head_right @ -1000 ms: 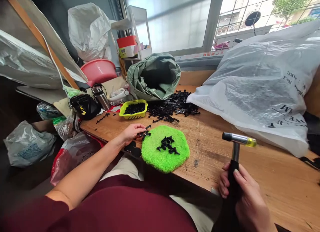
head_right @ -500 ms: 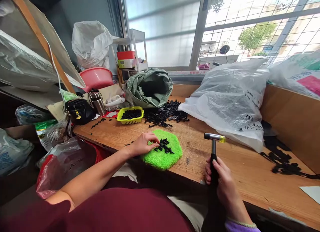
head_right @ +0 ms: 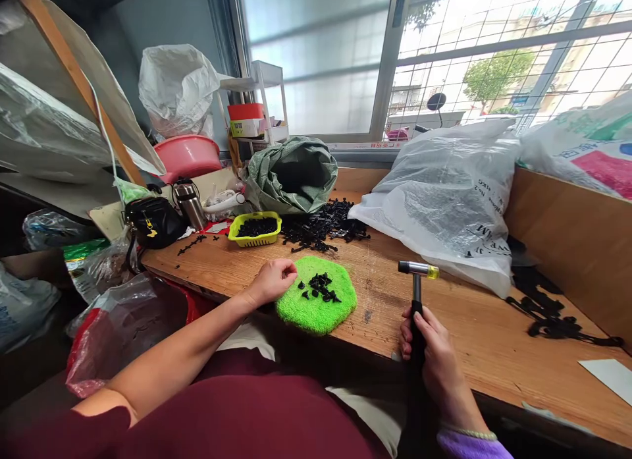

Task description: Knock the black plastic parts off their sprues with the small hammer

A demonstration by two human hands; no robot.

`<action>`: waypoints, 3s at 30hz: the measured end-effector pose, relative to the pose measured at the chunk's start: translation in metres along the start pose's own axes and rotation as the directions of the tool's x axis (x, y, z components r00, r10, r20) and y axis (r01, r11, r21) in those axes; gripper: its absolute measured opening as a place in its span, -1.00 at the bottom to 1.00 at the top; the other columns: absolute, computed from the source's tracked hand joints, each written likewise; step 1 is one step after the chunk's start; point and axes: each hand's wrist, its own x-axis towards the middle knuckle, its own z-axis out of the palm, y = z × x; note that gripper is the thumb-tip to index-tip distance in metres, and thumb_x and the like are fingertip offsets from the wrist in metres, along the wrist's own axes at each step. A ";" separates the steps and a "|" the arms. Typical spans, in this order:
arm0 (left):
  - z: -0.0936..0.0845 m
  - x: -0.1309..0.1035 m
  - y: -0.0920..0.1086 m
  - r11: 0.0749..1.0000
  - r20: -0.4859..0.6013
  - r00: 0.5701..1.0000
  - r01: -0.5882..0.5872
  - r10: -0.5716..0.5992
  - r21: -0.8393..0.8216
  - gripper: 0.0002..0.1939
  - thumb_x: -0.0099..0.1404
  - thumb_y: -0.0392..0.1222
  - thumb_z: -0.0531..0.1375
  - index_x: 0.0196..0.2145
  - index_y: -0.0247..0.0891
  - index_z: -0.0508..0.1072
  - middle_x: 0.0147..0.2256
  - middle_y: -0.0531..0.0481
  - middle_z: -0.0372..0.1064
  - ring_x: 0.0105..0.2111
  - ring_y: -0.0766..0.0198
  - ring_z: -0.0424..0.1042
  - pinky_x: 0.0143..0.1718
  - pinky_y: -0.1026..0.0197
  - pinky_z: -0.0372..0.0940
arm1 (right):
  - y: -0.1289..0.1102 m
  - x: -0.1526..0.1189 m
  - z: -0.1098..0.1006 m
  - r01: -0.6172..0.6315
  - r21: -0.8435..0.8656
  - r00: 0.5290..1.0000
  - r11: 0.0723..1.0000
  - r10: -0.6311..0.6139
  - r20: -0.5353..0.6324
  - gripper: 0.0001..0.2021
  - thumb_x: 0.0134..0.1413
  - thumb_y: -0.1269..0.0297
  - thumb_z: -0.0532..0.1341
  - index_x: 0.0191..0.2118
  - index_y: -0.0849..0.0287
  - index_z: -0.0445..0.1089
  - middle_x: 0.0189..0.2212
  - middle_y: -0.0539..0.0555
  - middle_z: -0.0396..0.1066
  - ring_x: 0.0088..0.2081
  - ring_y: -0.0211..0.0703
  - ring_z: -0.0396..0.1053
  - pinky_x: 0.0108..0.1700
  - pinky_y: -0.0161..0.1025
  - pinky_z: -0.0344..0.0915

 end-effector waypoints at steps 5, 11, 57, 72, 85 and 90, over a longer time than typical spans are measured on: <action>0.003 -0.008 0.005 0.988 0.051 0.990 -0.125 0.130 -0.085 -0.86 0.13 -0.16 0.22 -0.48 -0.28 0.47 -0.48 0.04 0.40 -0.47 0.33 0.30 -0.41 0.30 0.12 | -0.006 -0.002 0.006 -0.018 -0.016 1.000 1.000 0.017 -0.022 -0.65 0.03 -0.02 0.29 -0.32 0.18 0.28 -0.63 -0.15 0.15 -0.68 -0.36 0.12 -0.68 -0.40 0.09; 0.006 -0.015 0.008 0.996 0.105 0.992 0.078 -0.073 -0.049 -0.88 0.07 -0.28 0.18 -0.58 -0.29 0.46 -0.60 0.06 0.34 -0.54 0.33 0.28 -0.47 0.30 0.09 | -0.010 -0.004 0.011 -0.036 -0.027 0.995 0.999 0.034 -0.095 -0.55 -0.21 -0.11 0.39 -0.37 0.13 0.31 -0.67 -0.11 0.17 -0.69 -0.31 0.13 -0.70 -0.38 0.08; 0.027 0.058 0.001 0.838 0.244 0.967 0.190 -0.071 -0.511 -0.62 -0.13 -0.28 0.37 -0.35 -0.26 0.29 -0.44 0.11 0.33 -0.42 0.35 0.31 -0.37 0.32 0.20 | -0.018 -0.015 0.028 -0.119 -0.071 0.962 0.990 0.097 -0.254 -0.71 -0.01 -0.03 0.29 -0.32 0.09 0.38 -0.64 -0.06 0.13 -0.66 -0.31 0.07 -0.66 -0.40 0.06; 0.034 0.065 0.017 0.949 0.166 0.986 0.033 0.021 -0.315 -0.76 0.01 -0.15 0.32 -0.37 -0.25 0.38 -0.40 0.08 0.38 -0.35 0.29 0.35 -0.30 0.28 0.22 | -0.024 -0.017 0.034 -0.077 -0.084 0.969 0.994 0.055 -0.242 -0.69 0.00 -0.06 0.28 -0.35 0.10 0.38 -0.64 -0.06 0.14 -0.66 -0.31 0.08 -0.66 -0.39 0.04; 0.025 0.059 0.000 0.912 0.121 0.990 -0.023 0.079 -0.409 -0.80 0.00 -0.30 0.30 -0.36 -0.28 0.40 -0.36 0.06 0.41 -0.32 0.30 0.37 -0.27 0.30 0.22 | -0.018 -0.017 0.026 -0.077 -0.060 0.974 0.995 0.063 -0.217 -0.72 0.03 -0.05 0.27 -0.33 0.06 0.41 -0.63 -0.05 0.15 -0.66 -0.32 0.10 -0.64 -0.39 0.07; 0.022 0.060 -0.002 0.895 0.202 0.976 0.018 0.081 -0.446 -0.70 -0.07 -0.22 0.36 -0.38 -0.28 0.35 -0.42 0.10 0.33 -0.40 0.34 0.31 -0.34 0.32 0.20 | -0.017 -0.016 0.025 -0.080 -0.070 0.973 0.994 0.063 -0.220 -0.70 0.02 -0.06 0.27 -0.31 0.08 0.41 -0.64 -0.04 0.16 -0.66 -0.29 0.10 -0.65 -0.36 0.07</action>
